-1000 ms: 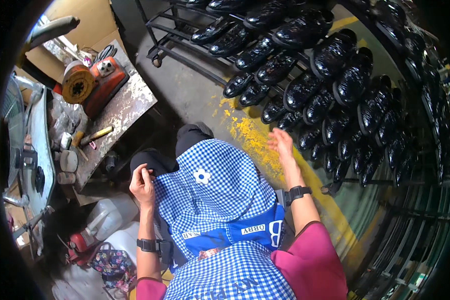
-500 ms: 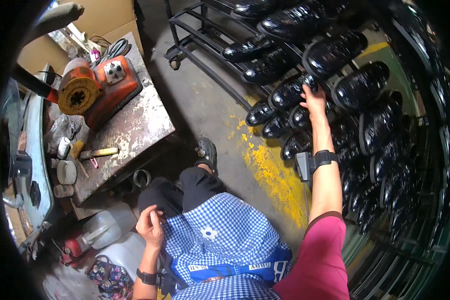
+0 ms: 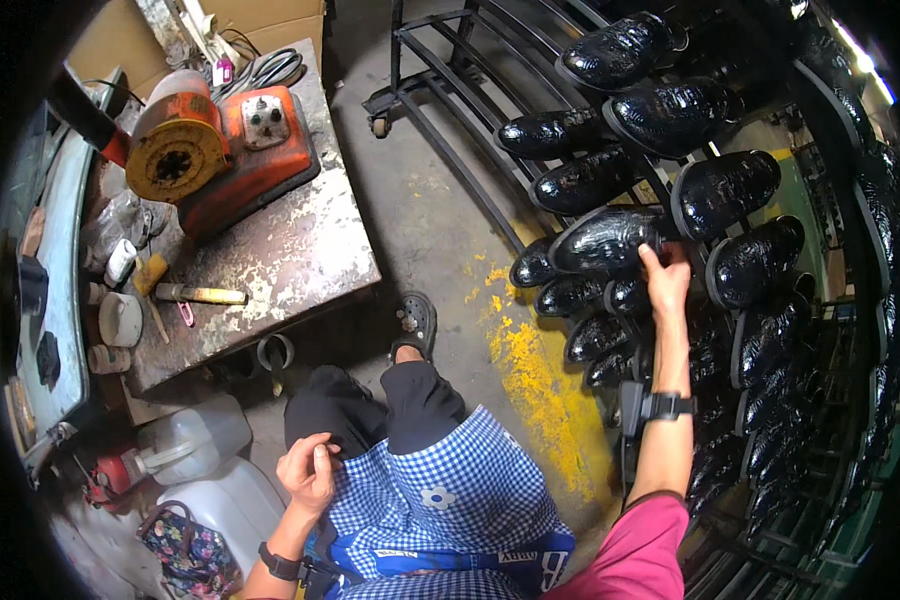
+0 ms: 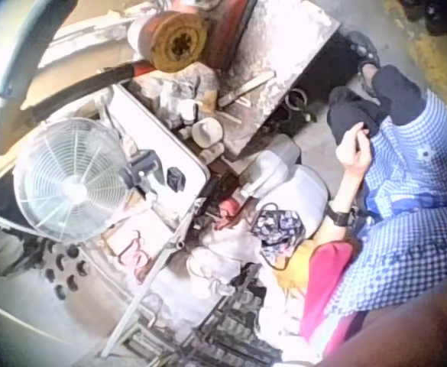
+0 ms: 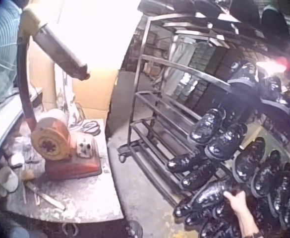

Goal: The recorder is inspecting and handling manufactured black shoes on a storage rack.

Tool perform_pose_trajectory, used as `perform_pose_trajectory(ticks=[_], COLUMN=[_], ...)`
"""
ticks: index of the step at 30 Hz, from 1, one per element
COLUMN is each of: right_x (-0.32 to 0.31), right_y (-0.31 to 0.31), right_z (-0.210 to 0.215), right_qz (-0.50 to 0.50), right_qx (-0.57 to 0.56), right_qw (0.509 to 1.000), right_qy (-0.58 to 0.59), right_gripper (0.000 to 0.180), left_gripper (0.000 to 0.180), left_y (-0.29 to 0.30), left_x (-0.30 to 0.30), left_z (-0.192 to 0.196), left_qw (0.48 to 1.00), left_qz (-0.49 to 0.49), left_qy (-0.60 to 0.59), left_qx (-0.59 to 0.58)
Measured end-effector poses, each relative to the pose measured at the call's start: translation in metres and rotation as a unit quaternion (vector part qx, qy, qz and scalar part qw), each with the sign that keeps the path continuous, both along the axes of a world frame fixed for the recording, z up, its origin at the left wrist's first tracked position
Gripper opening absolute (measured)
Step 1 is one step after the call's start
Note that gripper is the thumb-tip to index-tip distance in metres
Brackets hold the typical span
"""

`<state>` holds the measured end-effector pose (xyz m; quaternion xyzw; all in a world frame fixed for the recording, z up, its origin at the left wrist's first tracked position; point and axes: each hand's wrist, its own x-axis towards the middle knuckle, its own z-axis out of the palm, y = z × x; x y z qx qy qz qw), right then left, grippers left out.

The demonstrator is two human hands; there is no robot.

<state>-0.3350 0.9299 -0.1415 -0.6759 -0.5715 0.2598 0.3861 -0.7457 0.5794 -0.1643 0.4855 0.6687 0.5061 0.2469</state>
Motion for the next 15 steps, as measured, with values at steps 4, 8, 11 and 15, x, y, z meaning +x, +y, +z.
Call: perform_pose_trajectory(ticks=[4,8,11,15], right_x=[-0.057,-0.1,-0.133,-0.175], right_y=[-0.057,-0.094,-0.104,-0.103], right_z=[0.024,0.038,0.05,0.07], right_qz=[0.041,0.097,0.136,0.207], right_qx=[-0.022,-0.024,-0.017,0.013], right_qw=[0.99,0.979,0.97,0.958], right_qy=[0.135,0.177,0.201,0.2], right_gripper=[0.015,0.015,0.017,0.018], left_gripper=[0.012,0.012,0.012,0.014], left_y=[-0.002,-0.003,-0.007,-0.017], left_x=[0.0,-0.001,-0.004,-0.012], left_z=[0.001,0.001,0.002,-0.003], left_qw=[1.0,1.0,1.0,0.999], left_qz=[0.006,0.0,0.006,0.012], left_qy=[-0.014,-0.011,-0.021,-0.03], left_qx=[0.009,0.017,0.018,0.011])
